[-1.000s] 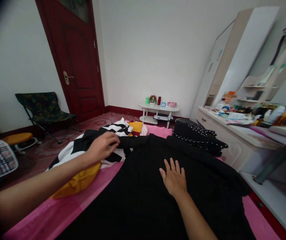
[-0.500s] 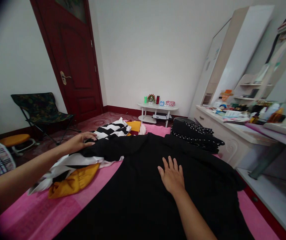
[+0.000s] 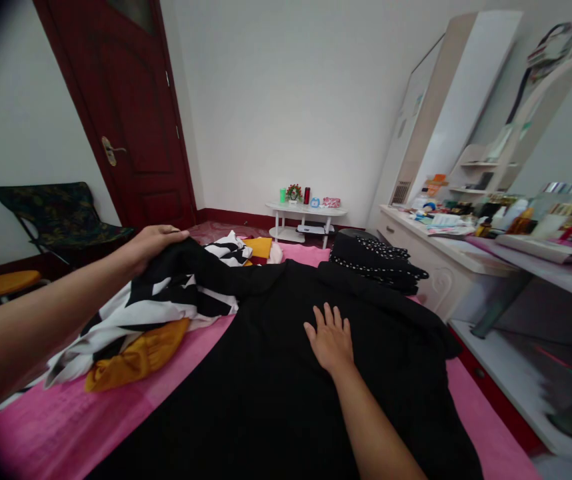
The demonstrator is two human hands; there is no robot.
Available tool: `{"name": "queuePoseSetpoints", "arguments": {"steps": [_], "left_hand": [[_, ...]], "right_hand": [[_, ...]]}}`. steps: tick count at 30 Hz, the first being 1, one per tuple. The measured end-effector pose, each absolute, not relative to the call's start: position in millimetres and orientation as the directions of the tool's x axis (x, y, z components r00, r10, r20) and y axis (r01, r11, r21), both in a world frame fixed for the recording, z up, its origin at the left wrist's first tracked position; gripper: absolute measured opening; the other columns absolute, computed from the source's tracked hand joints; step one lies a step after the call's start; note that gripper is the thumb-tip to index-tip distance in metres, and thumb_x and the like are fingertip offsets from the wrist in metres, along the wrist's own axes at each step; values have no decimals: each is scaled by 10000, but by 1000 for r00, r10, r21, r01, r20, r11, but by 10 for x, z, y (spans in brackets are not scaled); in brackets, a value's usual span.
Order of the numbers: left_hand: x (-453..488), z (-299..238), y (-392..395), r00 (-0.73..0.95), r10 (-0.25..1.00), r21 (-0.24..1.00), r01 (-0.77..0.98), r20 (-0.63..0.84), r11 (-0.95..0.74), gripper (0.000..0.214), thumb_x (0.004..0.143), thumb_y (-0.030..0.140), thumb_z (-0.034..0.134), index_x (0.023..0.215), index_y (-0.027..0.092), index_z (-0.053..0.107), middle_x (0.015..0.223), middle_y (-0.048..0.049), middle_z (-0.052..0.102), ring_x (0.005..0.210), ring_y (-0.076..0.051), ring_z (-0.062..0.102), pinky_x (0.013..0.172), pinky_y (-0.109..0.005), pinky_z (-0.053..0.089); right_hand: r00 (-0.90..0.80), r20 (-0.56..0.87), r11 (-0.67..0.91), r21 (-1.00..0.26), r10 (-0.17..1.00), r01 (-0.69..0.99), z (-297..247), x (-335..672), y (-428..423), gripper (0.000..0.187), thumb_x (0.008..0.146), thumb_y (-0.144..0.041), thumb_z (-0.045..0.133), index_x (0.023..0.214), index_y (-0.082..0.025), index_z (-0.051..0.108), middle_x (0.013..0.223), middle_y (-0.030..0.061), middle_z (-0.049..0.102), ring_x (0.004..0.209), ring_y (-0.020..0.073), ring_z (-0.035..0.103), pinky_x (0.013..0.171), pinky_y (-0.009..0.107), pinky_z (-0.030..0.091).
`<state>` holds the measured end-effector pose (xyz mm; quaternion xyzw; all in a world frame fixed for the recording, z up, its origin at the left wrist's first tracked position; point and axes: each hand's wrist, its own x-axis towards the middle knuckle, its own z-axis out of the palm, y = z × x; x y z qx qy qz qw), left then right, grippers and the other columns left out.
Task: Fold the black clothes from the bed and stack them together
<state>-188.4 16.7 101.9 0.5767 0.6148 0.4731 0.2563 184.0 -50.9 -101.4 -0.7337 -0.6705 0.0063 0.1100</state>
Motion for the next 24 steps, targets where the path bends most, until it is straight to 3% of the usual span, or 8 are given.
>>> {"name": "queuePoseSetpoints", "arguments": {"steps": [3,6,8,11,14,16,21,24], "left_hand": [[-1496,1133,-188,-48,981,981,-32,188,-190,342,579,376,769,744,145,578,640,-8,609,536,-139,557,522,-245,441],[-1096,1122,-547,135,945,944,-187,299,-271,337,618,356,788,776,147,577,648,21,602,517,-91,533,502,-193,406],[-870,1041,-680,244,919,941,-221,309,-257,331,641,347,788,808,157,574,674,30,608,540,-83,541,519,-182,402],[-613,844,-704,304,908,948,-223,287,-225,345,626,336,802,810,156,572,720,28,612,609,-86,559,580,-188,415],[-467,634,-664,318,920,965,-199,229,-171,376,603,349,814,826,148,586,771,11,623,678,-104,574,640,-210,432],[-442,525,-679,375,911,977,-183,169,-106,394,616,369,808,872,150,602,810,-4,631,714,-119,587,658,-223,440],[-639,376,-820,534,841,980,-196,90,19,343,721,408,746,941,168,637,906,-29,649,821,-133,610,730,-238,461],[-841,315,-878,519,854,981,-184,40,66,323,714,370,762,935,165,646,921,-33,661,835,-127,611,772,-247,469]], "right_hand": [[81,187,-30,-260,979,965,-1012,1882,-526,583,912,-514,349,1401,-207,429,1518,88,305,1416,298,187,1124,520,142],[65,273,74,-469,960,880,-996,1914,-538,506,888,-495,425,1266,-192,571,1427,98,449,1360,281,319,1121,475,196],[86,326,176,-692,941,700,-949,1886,-562,469,878,-517,443,1150,-187,635,1291,105,574,1229,262,486,1075,430,301],[167,236,199,-957,957,212,-777,1724,-656,540,865,-598,427,1142,-171,607,1100,114,663,918,225,643,880,386,466],[49,17,29,-963,999,-267,-487,1453,-798,640,851,-664,397,1283,-199,481,1020,103,681,800,207,657,688,343,510],[-49,-46,-62,-904,998,-423,-266,1282,-865,629,832,-635,478,1321,-243,436,995,70,685,788,194,657,636,310,508],[-41,-115,-122,-923,993,-366,158,1110,-809,556,681,-223,749,1195,-225,538,842,4,687,693,128,626,648,241,486],[-102,-151,-177,-927,983,-331,185,1069,-755,381,705,-233,724,1059,-194,588,899,35,680,765,137,632,687,254,488]]}}
